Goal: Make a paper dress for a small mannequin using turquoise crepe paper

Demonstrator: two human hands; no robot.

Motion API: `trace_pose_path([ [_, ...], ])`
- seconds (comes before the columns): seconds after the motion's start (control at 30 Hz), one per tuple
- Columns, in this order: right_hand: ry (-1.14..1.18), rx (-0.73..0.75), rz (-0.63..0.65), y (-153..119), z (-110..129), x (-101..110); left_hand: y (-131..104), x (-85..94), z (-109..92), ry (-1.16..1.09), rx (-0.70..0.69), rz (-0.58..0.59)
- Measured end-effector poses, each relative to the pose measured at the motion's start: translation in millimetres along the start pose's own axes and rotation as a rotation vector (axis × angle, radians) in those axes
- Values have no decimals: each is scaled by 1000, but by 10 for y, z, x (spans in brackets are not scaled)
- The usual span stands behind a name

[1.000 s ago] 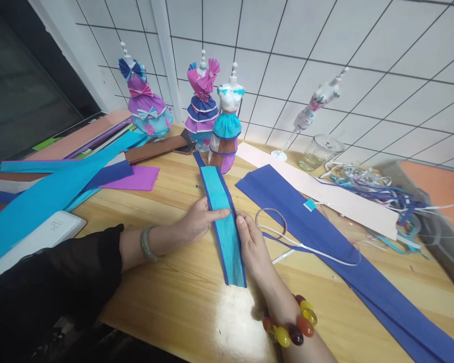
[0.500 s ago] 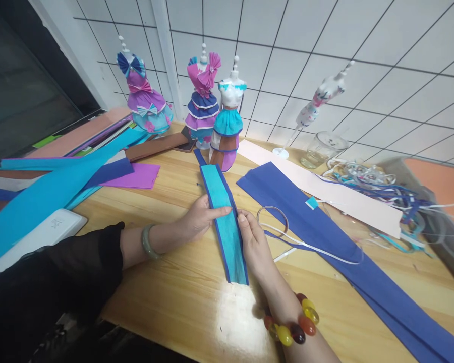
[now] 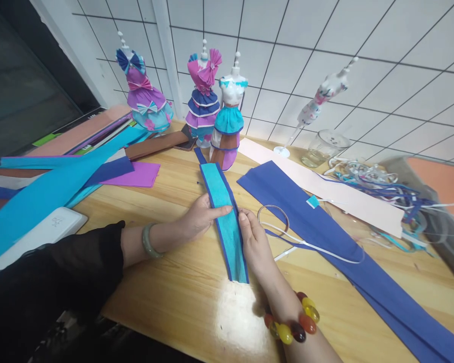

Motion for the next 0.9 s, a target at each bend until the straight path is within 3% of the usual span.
trace_pose_path([
  [0.37, 15, -2, 26, 3, -33, -3, 10, -3, 30, -36, 17, 20],
  [0.63, 16, -7, 41, 14, -26, -16, 10, -13, -76, -116, 69, -44],
  [0.9, 39, -9, 43, 7, -7, -26, 27, -2, -75, -77, 61, -32],
])
Point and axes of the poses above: each hand's wrist, its own y-axis towards the middle knuckle, its own x-axis out of the back of the hand, z = x × y, the point moved 6 cm from there along y, towards the middle knuckle, and after that the axes turned 8 degrees about z, right-handed, at the moved point
